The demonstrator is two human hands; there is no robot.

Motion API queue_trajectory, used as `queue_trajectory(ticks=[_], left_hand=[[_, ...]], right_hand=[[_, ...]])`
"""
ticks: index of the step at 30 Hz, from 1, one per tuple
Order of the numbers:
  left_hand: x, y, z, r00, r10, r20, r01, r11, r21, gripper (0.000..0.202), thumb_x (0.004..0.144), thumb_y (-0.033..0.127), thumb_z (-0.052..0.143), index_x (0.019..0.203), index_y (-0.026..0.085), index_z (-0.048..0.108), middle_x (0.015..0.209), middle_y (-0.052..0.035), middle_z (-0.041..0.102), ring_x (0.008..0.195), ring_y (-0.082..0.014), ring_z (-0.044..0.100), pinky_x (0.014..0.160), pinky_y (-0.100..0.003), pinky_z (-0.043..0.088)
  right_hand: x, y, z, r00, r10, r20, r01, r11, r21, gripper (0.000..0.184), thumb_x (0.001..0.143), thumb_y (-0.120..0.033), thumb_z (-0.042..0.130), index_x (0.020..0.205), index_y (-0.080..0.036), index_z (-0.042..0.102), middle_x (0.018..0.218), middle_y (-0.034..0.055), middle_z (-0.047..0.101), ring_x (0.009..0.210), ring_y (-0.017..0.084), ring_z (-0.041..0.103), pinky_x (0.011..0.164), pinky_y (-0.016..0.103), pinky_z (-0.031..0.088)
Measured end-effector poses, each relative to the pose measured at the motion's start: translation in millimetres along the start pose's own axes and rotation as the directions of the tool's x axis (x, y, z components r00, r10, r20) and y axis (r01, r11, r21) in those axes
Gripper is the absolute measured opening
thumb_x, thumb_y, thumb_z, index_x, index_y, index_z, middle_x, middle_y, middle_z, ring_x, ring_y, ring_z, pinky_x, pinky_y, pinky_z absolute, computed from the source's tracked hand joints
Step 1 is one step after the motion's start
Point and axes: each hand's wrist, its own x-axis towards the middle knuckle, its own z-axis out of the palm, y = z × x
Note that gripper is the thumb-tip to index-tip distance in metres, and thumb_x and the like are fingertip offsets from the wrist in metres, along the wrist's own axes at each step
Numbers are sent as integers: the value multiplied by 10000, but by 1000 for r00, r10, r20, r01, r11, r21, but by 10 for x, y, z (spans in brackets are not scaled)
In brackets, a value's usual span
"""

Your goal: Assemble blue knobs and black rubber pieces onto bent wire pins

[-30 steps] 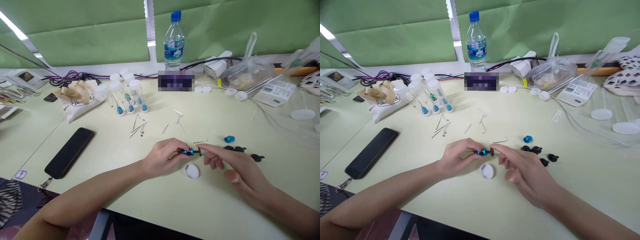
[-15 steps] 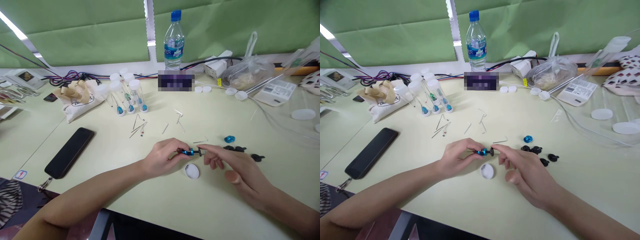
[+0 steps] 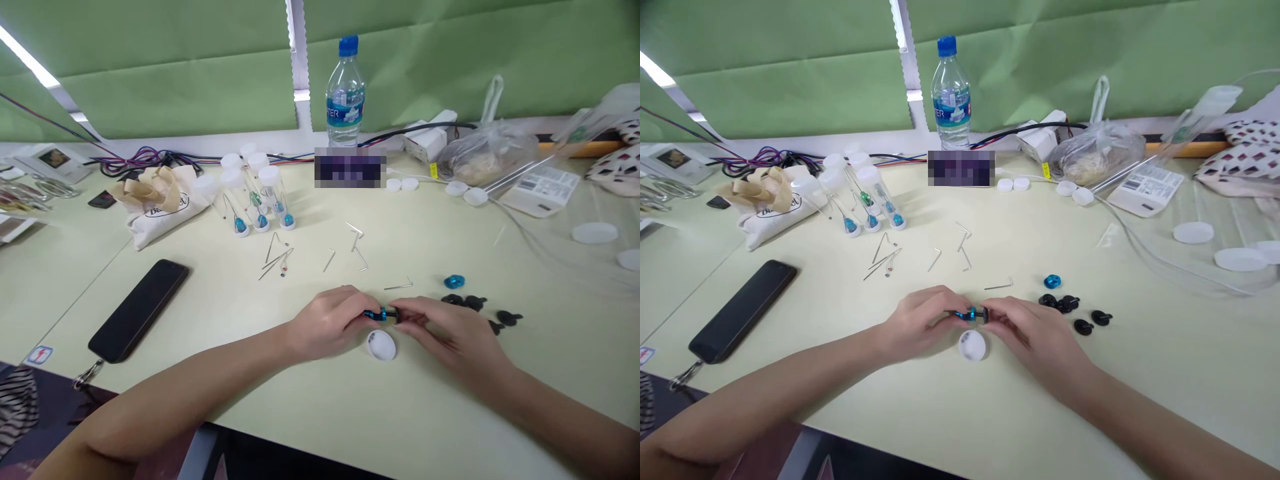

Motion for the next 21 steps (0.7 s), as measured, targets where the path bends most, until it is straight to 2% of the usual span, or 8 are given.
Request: queue_trajectory(ticks=[2,8,16,21], left_hand=[[5,9,3,1000,-22,10,22,1000,20,53,931,184,526,953,162,570,787,-37,698,674,-110,613,637,-222,541],[19,8,11,999,-33,-6,33,999,32,81,940,185,502,926,161,578,747,-29,677,634,-105,592,608,-220,526],[-22,-22,38,996,-90,-12,90,995,51,61,920,191,535,958,181,581,825,-24,690,684,-104,629,645,-222,535],[-21,-23,21,991,-131,3,131,990,50,69,922,213,542,978,194,577,891,-23,706,764,-115,664,690,-229,547]], right_hand=[[15,9,17,1000,20,5,-20,999,35,200,922,-377,529,972,-253,677,768,-12,726,655,168,675,569,274,505],[42,16,29,999,-22,-27,24,995,98,199,921,-365,533,910,-228,678,688,-5,701,568,153,621,534,279,475],[60,17,38,996,-72,-48,77,989,123,161,914,-269,521,976,-238,666,807,3,735,679,153,672,559,253,514],[85,40,47,990,-113,-83,121,987,103,190,918,-301,505,1002,-237,663,893,32,736,727,171,677,595,277,532]])
